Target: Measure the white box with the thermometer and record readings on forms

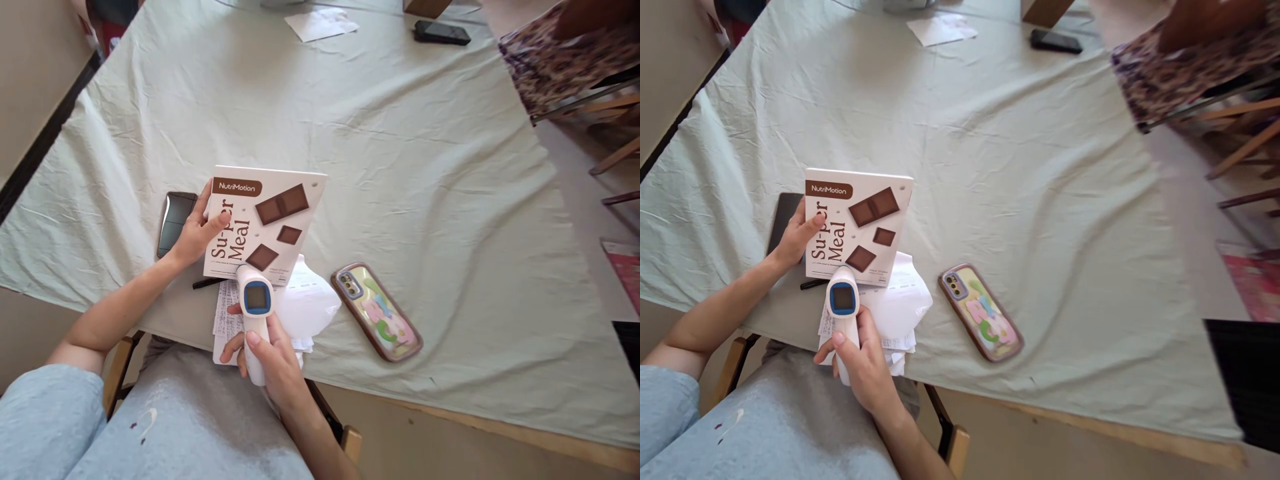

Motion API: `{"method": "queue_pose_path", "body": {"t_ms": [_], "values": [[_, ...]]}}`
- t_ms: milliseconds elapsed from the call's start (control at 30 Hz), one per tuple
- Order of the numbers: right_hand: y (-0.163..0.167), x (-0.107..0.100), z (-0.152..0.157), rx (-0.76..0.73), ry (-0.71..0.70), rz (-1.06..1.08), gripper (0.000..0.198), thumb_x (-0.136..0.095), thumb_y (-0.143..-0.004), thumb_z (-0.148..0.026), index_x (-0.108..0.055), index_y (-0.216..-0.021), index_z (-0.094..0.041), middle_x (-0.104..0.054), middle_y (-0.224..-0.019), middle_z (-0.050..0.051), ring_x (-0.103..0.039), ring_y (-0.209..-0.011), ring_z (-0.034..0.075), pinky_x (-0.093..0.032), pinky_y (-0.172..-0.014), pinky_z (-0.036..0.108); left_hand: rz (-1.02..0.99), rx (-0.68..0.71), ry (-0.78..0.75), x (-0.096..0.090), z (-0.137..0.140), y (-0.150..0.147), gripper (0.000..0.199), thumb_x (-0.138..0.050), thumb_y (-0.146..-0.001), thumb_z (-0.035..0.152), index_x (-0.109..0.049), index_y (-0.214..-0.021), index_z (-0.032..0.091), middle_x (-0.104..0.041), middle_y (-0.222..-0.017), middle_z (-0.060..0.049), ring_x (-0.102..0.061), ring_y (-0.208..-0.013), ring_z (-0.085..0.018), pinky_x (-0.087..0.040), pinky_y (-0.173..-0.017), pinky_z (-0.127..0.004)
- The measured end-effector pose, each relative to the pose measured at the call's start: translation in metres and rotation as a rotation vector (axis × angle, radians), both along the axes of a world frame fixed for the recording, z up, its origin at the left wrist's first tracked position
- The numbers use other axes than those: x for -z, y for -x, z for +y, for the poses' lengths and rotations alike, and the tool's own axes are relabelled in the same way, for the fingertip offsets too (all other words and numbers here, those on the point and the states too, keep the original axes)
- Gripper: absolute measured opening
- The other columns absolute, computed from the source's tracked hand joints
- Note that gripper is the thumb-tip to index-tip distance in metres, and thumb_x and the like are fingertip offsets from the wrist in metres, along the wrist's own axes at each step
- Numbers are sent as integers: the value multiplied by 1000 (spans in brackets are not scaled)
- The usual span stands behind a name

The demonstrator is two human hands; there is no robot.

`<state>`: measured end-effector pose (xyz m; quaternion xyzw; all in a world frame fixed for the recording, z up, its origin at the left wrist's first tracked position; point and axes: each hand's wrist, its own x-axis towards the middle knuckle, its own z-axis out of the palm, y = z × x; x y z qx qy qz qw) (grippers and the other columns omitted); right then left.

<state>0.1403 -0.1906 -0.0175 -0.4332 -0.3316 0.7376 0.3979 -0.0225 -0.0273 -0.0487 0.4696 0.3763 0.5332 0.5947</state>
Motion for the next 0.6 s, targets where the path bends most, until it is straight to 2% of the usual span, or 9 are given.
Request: {"method": "queue_pose_path", "body": {"t_ms": [100, 200, 267, 333, 400, 500, 600], "values": [[0, 0, -1, 10, 7, 12, 44, -60, -84, -55, -46, -110, -23, -63, -68, 0, -61, -51, 15, -34, -36, 21, 14, 5, -26, 1, 0, 0, 82, -74, -73, 57, -39, -142, 27, -69, -113, -5, -66, -106, -24, -56, -90, -39], [0, 0, -2, 42, 12, 27, 44, -63, -82, -53, -49, -112, -23, -66, -97, 7, -64, -59, 15, -38, -35, 21, 21, 3, -27, 2, 0, 1, 84, -74, -73, 58, -38, -142, 28, -69, -114, -5, -66, -105, -24, -56, -89, -40], [-1, -1, -3, 83, 7, 40, 44, -64, -81, -53, -52, -112, -24, -60, -116, 10, -67, -67, 17, -44, -37, 22, 17, -2, -26, 2, 0, 1, 84, -75, -73, 57, -39, -142, 29, -68, -115, -5, -66, -105, -24, -56, -89, -39], [-4, 0, -2, 149, -8, 38, 44, -64, -81, -52, -54, -112, -24, -57, -121, 11, -69, -80, 20, -53, -47, 26, 7, 3, -30, 1, -1, 1, 82, -75, -73, 56, -39, -142, 30, -68, -115, -4, -66, -104, -23, -57, -87, -37], [-11, 1, -1, 257, -46, 6, 45, -63, -81, -52, -55, -114, -24, -59, -119, 11, -69, -95, 25, -59, -65, 34, -3, 13, -34, -1, -3, 0, 79, -75, -74, 55, -41, -141, 31, -69, -115, -4, -66, -102, -22, -58, -85, -35], [-30, 7, 5, 428, -145, -149, 46, -61, -81, -52, -53, -116, -23, -59, -121, 12, -64, -109, 29, -55, -87, 44, 1, 11, -39, -2, -4, 0, 74, -75, -74, 54, -45, -137, 30, -69, -114, -3, -67, -101, -20, -58, -83, -33], [-56, 16, 16, 464, -239, -534, 48, -62, -82, -50, -51, -118, -21, -60, -121, 14, -61, -110, 29, -49, -93, 49, 23, 0, -49, -1, -4, 1, 73, -75, -73, 56, -47, -135, 30, -68, -116, -3, -66, -102, -21, -58, -83, -33]]}}
